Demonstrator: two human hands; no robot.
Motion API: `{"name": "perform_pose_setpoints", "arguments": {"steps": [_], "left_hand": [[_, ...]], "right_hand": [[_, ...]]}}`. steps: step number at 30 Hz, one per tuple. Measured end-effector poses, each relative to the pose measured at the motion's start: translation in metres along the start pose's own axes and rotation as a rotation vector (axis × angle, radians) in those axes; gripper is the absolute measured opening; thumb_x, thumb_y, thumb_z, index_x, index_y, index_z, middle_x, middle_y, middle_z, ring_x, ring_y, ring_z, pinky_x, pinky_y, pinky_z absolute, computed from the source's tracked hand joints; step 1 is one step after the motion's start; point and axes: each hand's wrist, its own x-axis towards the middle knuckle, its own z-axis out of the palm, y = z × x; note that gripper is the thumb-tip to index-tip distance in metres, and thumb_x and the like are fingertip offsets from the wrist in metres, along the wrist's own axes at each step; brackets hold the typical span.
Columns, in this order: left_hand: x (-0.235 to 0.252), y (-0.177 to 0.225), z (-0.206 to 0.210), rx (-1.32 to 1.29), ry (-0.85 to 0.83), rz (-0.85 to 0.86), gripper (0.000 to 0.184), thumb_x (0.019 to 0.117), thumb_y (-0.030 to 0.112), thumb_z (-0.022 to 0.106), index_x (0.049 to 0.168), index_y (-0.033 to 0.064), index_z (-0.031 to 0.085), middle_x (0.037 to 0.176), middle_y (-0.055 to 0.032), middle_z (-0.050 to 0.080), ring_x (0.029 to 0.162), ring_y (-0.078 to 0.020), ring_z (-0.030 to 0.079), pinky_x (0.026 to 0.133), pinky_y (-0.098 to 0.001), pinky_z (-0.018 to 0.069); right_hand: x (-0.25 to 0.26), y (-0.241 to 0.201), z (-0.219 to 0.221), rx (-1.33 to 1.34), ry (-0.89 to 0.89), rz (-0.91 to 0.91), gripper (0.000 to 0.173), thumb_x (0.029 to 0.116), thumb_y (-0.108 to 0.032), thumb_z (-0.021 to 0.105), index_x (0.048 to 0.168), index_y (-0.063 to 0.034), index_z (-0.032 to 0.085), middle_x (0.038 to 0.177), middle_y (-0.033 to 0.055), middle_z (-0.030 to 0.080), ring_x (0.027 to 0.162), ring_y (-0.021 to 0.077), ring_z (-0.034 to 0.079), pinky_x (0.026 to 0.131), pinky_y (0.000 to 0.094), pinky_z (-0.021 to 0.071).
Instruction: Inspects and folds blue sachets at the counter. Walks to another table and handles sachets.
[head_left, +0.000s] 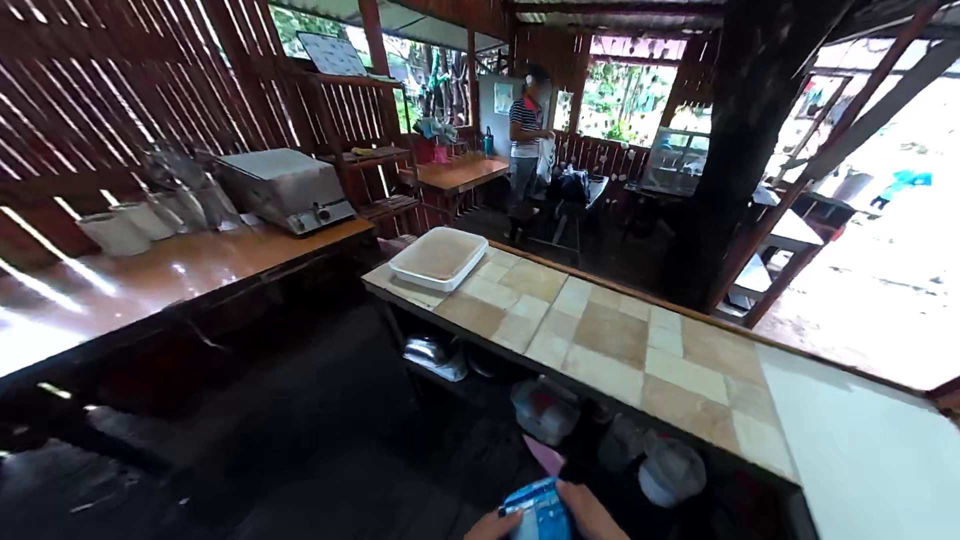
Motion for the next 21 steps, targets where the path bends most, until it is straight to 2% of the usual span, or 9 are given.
{"name": "perform_pose_setpoints", "arguments": {"steps": [1,4,7,9,10,12,14,17,21], "left_hand": [[-0.010,0.011,-0.026,-0.023,0.027,0.039,0.027,0.1098,0.015,0.036,0.121,0.0031,0.057,0.098,-0.0056,0.074,0.092,-0.0156,0.073,0.087,-0.0369,0.0600],[-0.058,0.052,-0.108,-0.141,0.105,0.206,0.025,0.1075,0.019,0.040,0.124,0.0059,0.054,0.101,-0.0059,0.074,0.095,-0.0170,0.073,0.088,-0.0379,0.0604],[-0.121,0.093,-0.175,-0.278,0.098,0.514,0.028,0.0903,0.040,0.073,0.111,0.0208,0.073,0.106,-0.0006,0.077,0.101,-0.0134,0.072,0.092,-0.0363,0.0593],[-0.143,0.117,-0.217,-0.253,0.068,0.686,0.034,0.0835,0.053,0.075,0.109,0.0304,0.077,0.109,0.0056,0.077,0.104,-0.0078,0.072,0.093,-0.0315,0.0594],[-0.141,0.125,-0.240,-0.251,0.020,0.743,0.044,0.0824,0.059,0.073,0.115,0.0299,0.077,0.115,0.0032,0.076,0.108,-0.0104,0.072,0.094,-0.0326,0.0594],[-0.114,0.135,-0.288,-0.361,-0.193,0.766,0.070,0.0801,0.063,0.074,0.134,0.0189,0.068,0.136,-0.0118,0.067,0.125,-0.0279,0.064,0.104,-0.0451,0.0538],[-0.087,0.146,-0.323,-0.560,-0.315,0.681,0.083,0.0745,0.062,0.079,0.139,0.0122,0.063,0.143,-0.0206,0.059,0.133,-0.0386,0.056,0.108,-0.0539,0.0483],[-0.067,0.175,-0.369,-0.705,-0.451,0.621,0.090,0.0736,0.061,0.078,0.142,0.0057,0.059,0.147,-0.0216,0.055,0.140,-0.0366,0.050,0.114,-0.0521,0.0418],[-0.058,0.229,-0.439,-0.755,-0.291,0.691,0.096,0.0710,0.060,0.081,0.148,0.0089,0.054,0.136,-0.0198,0.063,0.129,-0.0359,0.059,0.109,-0.0544,0.0471]], "right_hand": [[0.017,-0.004,0.020,0.023,-0.028,-0.066,0.049,0.1106,-0.031,0.034,0.122,0.0047,0.066,0.110,0.0189,0.070,0.104,0.0248,0.067,0.096,0.0465,0.0533],[0.064,-0.047,0.085,0.097,-0.193,-0.030,0.059,0.1125,-0.037,0.020,0.148,0.0000,0.048,0.144,0.0228,0.054,0.131,0.0324,0.054,0.109,0.0506,0.0432],[0.103,-0.095,0.151,0.131,-0.295,0.043,0.063,0.1125,-0.041,0.013,0.152,-0.0025,0.044,0.150,0.0219,0.049,0.135,0.0322,0.051,0.110,0.0488,0.0416],[0.127,-0.127,0.189,0.085,-0.360,0.032,0.061,0.1130,-0.039,0.015,0.152,-0.0016,0.043,0.151,0.0230,0.048,0.134,0.0332,0.051,0.109,0.0482,0.0418],[0.139,-0.140,0.207,0.061,-0.388,0.029,0.059,0.1133,-0.038,0.017,0.152,-0.0014,0.044,0.150,0.0234,0.048,0.133,0.0335,0.052,0.108,0.0482,0.0425],[0.164,-0.162,0.242,0.012,-0.450,0.045,0.056,0.1137,-0.037,0.021,0.150,-0.0012,0.046,0.147,0.0231,0.050,0.130,0.0326,0.054,0.107,0.0467,0.0439],[0.194,-0.180,0.273,-0.040,-0.504,0.053,0.054,0.1138,-0.035,0.025,0.147,0.0003,0.048,0.146,0.0243,0.051,0.129,0.0331,0.055,0.107,0.0468,0.0440],[0.253,-0.206,0.313,-0.108,-0.557,0.023,0.053,0.1137,-0.034,0.028,0.145,0.0017,0.050,0.144,0.0253,0.052,0.127,0.0336,0.056,0.105,0.0469,0.0452],[0.343,-0.241,0.362,-0.121,-0.562,0.057,0.049,0.1128,-0.033,0.036,0.144,0.0004,0.052,0.141,0.0241,0.055,0.125,0.0328,0.057,0.104,0.0468,0.0459]]}}
